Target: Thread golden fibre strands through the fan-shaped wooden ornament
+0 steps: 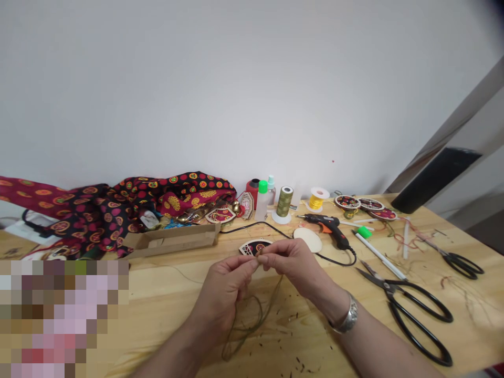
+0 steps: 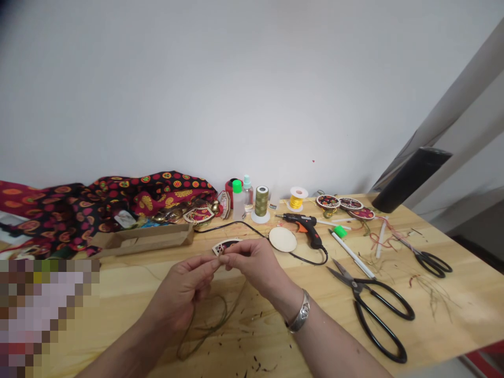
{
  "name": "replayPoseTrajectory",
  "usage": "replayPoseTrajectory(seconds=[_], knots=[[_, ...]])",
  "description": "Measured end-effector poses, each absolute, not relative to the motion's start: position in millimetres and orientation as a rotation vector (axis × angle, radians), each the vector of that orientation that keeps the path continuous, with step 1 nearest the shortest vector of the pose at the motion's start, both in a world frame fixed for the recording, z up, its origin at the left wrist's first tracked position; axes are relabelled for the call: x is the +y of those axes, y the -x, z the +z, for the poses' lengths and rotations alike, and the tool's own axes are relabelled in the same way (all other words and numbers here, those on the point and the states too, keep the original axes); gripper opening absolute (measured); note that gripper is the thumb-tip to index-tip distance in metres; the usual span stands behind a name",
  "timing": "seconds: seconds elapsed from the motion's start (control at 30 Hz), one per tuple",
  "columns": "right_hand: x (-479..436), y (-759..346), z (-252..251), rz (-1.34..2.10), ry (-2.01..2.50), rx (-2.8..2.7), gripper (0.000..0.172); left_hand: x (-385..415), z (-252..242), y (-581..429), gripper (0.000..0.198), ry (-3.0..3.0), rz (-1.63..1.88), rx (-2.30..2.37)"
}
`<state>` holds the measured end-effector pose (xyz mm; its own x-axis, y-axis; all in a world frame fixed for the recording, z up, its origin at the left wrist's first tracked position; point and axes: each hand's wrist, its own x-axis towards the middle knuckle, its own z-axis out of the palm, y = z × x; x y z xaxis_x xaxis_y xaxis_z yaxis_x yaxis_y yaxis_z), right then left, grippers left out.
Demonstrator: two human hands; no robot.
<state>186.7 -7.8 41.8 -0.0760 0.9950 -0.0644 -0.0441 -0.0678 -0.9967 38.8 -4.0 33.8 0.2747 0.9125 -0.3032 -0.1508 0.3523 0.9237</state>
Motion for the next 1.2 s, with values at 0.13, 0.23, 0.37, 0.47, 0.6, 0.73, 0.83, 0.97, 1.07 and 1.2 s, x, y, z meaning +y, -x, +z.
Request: replayPoseTrajectory(seconds=[0.13,0.23,0.37,0.47,0.6,0.73,0.83,0.97,1.07,1.2], knots=[[-8,-186,40,1.318,1.185,-1.179,0.009,-4,31,-39,0.021,-0.931,0.867,1.057],[-8,-187,41,1.321,1.192,-1.175,0.008,-4,28,-39,0.021,-0.94,0.851,1.048],[-9,-187,42,1.308,1.207,-1.183,0.007,-5,28,-38,0.022,-1.006,0.849,1.032],[-8,-187,43,1.28,1.223,-1.208,0.007,-5,30,-37,0.021,-1.105,0.848,1.034],[-8,-189,45,1.247,1.245,-1.234,0.007,-4,34,-36,0.023,-1.256,0.83,1.08],[-6,-193,45,1.196,1.266,-1.264,0.009,-3,39,-37,0.018,-1.261,0.86,1.12],[-6,-194,43,1.12,1.295,-1.309,0.01,-3,40,-36,0.015,-1.216,0.884,1.128],[-8,-193,41,1.014,1.301,-1.361,0.008,-2,37,-35,0.013,-1.087,0.896,1.032],[-9,-191,42,0.987,1.265,-1.363,0.008,-3,34,-35,0.012,-0.963,0.868,0.905],[-10,-189,45,0.998,1.277,-1.336,0.007,-3,32,-36,0.012,-0.962,0.78,0.829]])
